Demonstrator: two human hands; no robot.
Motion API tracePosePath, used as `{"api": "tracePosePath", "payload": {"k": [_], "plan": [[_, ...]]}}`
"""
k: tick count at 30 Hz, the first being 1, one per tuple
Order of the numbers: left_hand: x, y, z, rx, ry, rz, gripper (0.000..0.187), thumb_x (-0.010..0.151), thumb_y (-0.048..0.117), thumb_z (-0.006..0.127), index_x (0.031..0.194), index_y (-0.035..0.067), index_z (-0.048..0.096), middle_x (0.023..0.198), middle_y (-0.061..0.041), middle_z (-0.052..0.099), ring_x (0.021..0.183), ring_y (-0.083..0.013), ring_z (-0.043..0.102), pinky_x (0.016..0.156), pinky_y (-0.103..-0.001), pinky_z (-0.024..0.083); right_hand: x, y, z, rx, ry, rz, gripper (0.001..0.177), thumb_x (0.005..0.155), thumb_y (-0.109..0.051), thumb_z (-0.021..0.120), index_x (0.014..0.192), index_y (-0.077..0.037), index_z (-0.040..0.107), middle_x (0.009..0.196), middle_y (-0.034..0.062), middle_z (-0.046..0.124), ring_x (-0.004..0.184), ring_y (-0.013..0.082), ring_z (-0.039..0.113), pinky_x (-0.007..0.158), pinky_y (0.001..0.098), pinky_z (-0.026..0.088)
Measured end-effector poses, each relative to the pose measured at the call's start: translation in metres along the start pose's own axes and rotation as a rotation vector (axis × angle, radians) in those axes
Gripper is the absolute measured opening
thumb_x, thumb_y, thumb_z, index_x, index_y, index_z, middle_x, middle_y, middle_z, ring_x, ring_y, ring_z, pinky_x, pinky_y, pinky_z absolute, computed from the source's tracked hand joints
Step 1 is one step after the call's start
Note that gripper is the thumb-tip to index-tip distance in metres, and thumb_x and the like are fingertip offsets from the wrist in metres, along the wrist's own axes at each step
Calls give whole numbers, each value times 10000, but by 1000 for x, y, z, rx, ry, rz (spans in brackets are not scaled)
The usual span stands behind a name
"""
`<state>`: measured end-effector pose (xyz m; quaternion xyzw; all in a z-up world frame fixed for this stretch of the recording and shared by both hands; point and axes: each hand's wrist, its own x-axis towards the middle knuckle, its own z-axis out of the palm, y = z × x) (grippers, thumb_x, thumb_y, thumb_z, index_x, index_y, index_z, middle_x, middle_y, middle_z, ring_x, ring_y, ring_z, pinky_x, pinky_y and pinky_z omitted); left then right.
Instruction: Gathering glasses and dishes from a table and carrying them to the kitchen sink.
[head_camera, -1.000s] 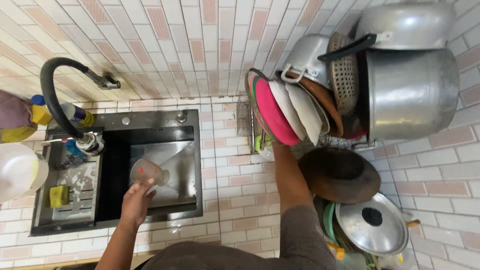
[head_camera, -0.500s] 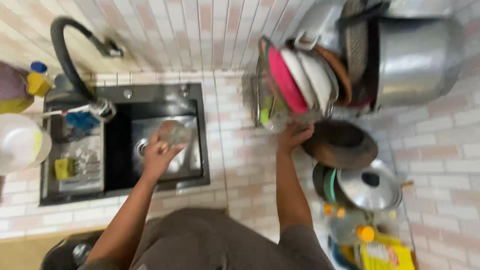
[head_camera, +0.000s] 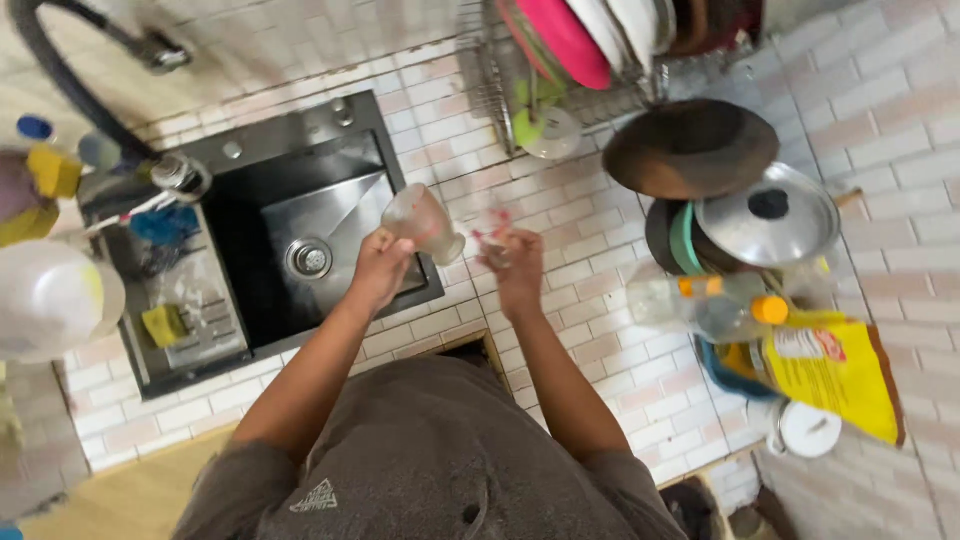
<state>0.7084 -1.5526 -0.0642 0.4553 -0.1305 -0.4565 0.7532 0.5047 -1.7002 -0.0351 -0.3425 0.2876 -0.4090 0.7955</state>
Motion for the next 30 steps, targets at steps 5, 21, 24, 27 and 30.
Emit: {"api": "tracePosePath", "payload": {"k": [5, 21, 24, 27, 30], "plan": [[-21, 7, 14, 340, -176, 120, 343, 882, 78, 764, 761, 164, 456, 730, 118, 322, 680, -14, 331, 597, -217, 317, -11, 36, -13, 55, -65, 198, 202, 1082, -293, 593, 1200, -156, 503, 1150, 70, 612, 956, 171, 641, 763, 345, 561], [-47, 14, -19, 589, -207, 62, 532, 834, 63, 813, 683, 159, 313, 687, 77, 377, 665, -48, 335, 570, -243, 325, 57, -45, -3, -907, -471, 315, 400, 1073, -434, 528, 1246, -90, 639, 1231, 126, 670, 1101, 220, 644, 941, 406, 556], [-63, 4, -46, 506, -48, 82, 508, 854, 63, 797, 691, 170, 327, 708, 82, 366, 675, -50, 331, 593, -244, 318, 125, -56, -35, -1281, -480, -388, 566, 909, -376, 790, 1349, -92, 576, 1348, 138, 610, 1245, 310, 597, 1075, 484, 498], [-74, 3, -64, 453, 93, 80, 484, 889, 79, 788, 717, 173, 345, 721, 98, 323, 673, -46, 297, 591, -244, 307, 171, -89, -23, -1602, -473, -548, 790, 804, -396, 876, 1465, -128, 536, 1492, 232, 489, 1383, 444, 429, 1126, 586, 379], [-84, 7, -74, 228, 168, 86, 418, 919, 97, 762, 726, 165, 398, 726, 88, 389, 668, -52, 359, 580, -243, 331, 212, -95, -13, -1793, -480, -383, 923, 696, -384, 903, 1493, -160, 495, 1552, 284, 341, 1407, 532, 278, 1033, 698, 327]]}}
